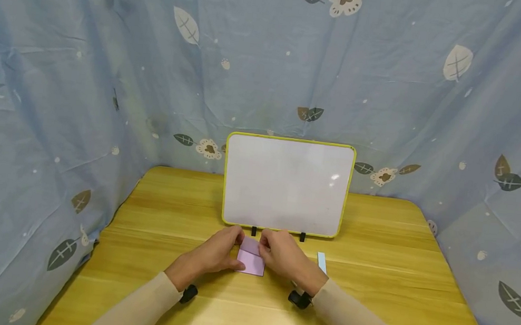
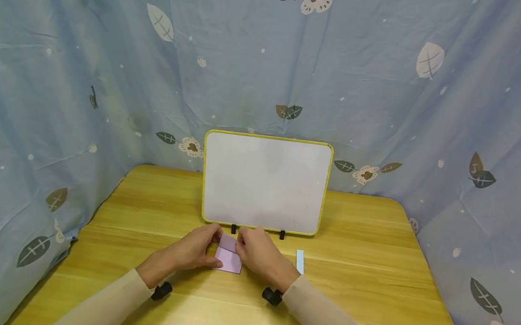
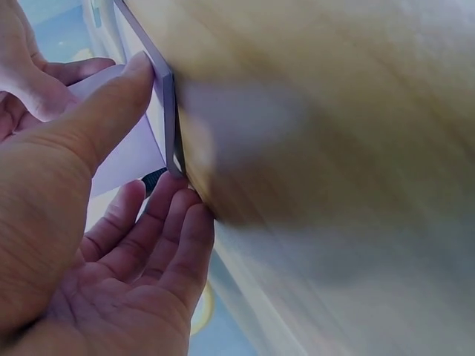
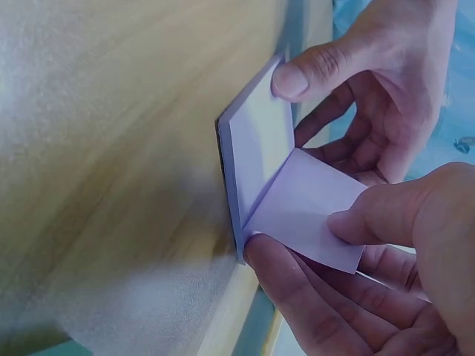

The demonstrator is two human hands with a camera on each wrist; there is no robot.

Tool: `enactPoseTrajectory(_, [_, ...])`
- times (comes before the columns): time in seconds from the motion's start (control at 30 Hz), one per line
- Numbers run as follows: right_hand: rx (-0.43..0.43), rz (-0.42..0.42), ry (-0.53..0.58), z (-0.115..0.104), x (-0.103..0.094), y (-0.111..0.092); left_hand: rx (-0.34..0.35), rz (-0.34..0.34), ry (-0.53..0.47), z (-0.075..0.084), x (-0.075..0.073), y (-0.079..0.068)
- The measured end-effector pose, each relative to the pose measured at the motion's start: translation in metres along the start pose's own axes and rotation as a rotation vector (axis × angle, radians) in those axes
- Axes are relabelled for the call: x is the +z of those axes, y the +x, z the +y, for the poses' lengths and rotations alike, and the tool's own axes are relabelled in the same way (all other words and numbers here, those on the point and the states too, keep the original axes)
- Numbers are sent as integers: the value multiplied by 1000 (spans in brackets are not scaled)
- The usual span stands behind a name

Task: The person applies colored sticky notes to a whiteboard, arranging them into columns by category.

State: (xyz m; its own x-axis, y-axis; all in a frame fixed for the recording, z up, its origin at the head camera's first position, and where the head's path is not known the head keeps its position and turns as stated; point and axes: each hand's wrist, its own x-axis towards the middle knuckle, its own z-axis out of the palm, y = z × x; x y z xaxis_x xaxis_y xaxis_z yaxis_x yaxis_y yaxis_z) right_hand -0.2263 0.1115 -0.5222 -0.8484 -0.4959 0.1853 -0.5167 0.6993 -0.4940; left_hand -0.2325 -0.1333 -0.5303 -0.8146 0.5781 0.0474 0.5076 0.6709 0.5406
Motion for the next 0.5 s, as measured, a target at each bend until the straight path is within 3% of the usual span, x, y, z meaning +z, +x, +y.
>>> enactPoseTrajectory(0.5, [43,-7,49,5,-3,6,6,8,-33,-1,0,0])
